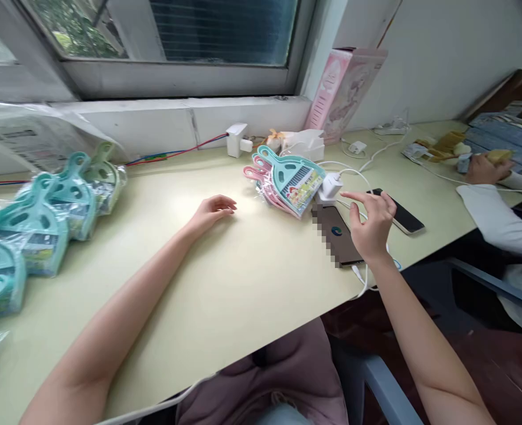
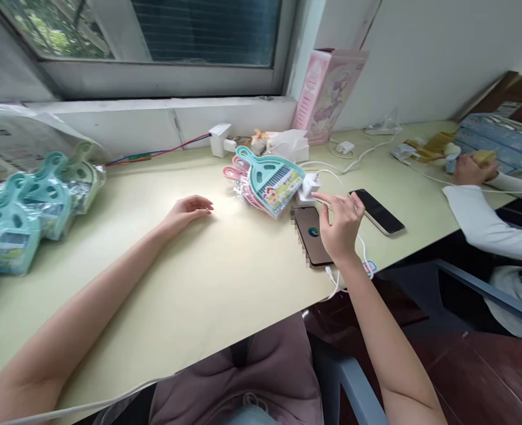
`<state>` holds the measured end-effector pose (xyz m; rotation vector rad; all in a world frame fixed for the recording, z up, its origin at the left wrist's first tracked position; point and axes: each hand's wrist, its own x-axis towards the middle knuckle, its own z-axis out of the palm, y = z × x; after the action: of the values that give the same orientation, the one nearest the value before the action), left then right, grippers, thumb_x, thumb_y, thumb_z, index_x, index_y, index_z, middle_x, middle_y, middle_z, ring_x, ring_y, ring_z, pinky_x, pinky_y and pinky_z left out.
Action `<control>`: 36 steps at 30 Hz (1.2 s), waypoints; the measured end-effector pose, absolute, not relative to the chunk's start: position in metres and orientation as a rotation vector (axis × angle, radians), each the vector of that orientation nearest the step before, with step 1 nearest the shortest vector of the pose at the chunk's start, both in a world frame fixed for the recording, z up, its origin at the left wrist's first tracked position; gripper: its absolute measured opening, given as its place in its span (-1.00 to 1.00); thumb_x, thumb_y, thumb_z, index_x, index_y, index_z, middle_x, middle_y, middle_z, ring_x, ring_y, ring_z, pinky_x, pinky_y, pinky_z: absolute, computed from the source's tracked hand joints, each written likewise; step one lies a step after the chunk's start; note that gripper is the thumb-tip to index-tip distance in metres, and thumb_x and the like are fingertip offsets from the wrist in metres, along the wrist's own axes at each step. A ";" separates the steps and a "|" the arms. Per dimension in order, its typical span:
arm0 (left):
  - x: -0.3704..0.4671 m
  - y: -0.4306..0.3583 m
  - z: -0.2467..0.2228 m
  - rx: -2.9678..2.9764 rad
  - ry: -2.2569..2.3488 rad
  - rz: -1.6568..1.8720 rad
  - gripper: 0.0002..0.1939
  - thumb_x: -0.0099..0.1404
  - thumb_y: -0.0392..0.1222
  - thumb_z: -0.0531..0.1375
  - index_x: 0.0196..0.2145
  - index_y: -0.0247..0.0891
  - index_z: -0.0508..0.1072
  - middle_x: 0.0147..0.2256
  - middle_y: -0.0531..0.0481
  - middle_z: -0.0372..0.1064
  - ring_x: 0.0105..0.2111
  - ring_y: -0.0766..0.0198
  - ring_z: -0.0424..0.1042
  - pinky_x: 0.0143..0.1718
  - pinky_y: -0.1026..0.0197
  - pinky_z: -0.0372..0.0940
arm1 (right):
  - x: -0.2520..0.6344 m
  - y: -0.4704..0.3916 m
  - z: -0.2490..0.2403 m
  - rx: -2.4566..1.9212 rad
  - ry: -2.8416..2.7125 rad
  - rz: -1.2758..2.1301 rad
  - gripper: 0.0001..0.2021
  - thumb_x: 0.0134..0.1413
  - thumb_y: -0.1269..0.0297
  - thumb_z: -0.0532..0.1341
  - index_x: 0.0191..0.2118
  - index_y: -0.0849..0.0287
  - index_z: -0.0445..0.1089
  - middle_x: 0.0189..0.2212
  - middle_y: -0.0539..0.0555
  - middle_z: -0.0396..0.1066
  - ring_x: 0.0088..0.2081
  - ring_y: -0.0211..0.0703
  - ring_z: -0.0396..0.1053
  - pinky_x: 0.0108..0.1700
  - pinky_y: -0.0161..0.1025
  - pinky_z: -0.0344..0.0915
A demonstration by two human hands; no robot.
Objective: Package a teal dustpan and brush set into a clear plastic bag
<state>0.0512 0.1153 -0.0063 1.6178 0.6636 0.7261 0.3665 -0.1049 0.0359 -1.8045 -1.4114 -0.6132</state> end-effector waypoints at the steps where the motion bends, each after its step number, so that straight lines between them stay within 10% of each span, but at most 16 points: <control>1: 0.052 0.116 -0.008 1.602 0.647 0.736 -0.61 -0.01 -0.06 0.43 -0.24 -0.30 0.52 -0.25 -0.11 0.53 -0.23 0.21 0.50 -0.07 0.10 0.37 | 0.357 -0.102 0.042 -1.762 -1.443 -0.587 -0.71 0.28 0.31 0.03 -0.05 0.05 0.46 -0.14 0.13 0.54 -0.06 0.01 0.44 0.24 0.18 0.11; 12: 0.044 0.130 -0.033 1.507 0.665 1.003 -0.80 0.05 -0.24 0.34 -0.32 -0.33 0.51 -0.31 -0.11 0.51 -0.26 0.23 0.49 -0.10 0.13 0.34 | 0.182 0.024 -0.021 -1.479 -1.783 0.316 -0.66 0.11 0.41 0.11 0.00 0.14 0.39 -0.03 0.15 0.50 0.03 0.05 0.38 0.11 0.05 0.28; 25: -0.003 0.096 -0.023 1.505 1.469 1.604 -0.65 0.07 -0.57 0.00 -0.34 -0.27 0.47 -0.19 -0.12 0.43 -0.15 0.23 0.44 -0.04 0.14 0.36 | 0.172 0.047 -0.025 -1.541 -2.086 0.304 -0.68 0.22 0.38 0.04 0.03 0.12 0.38 0.11 0.18 0.41 0.16 0.03 0.25 0.18 -0.01 0.10; 36: -0.077 -0.017 -0.018 1.830 2.063 1.623 -0.52 0.08 -0.50 0.13 -0.05 -0.17 0.40 0.11 -0.17 0.21 0.24 0.00 0.15 0.32 -0.09 0.03 | 0.167 0.046 -0.023 -1.523 -2.176 0.328 -0.60 0.23 0.37 0.00 0.15 0.14 0.30 0.18 0.18 0.34 0.20 0.00 0.21 0.24 -0.01 0.03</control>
<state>-0.0772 -0.0168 -0.0177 1.8299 2.0626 1.6226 0.1667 0.0457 -0.0229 -1.5235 -2.1765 0.3285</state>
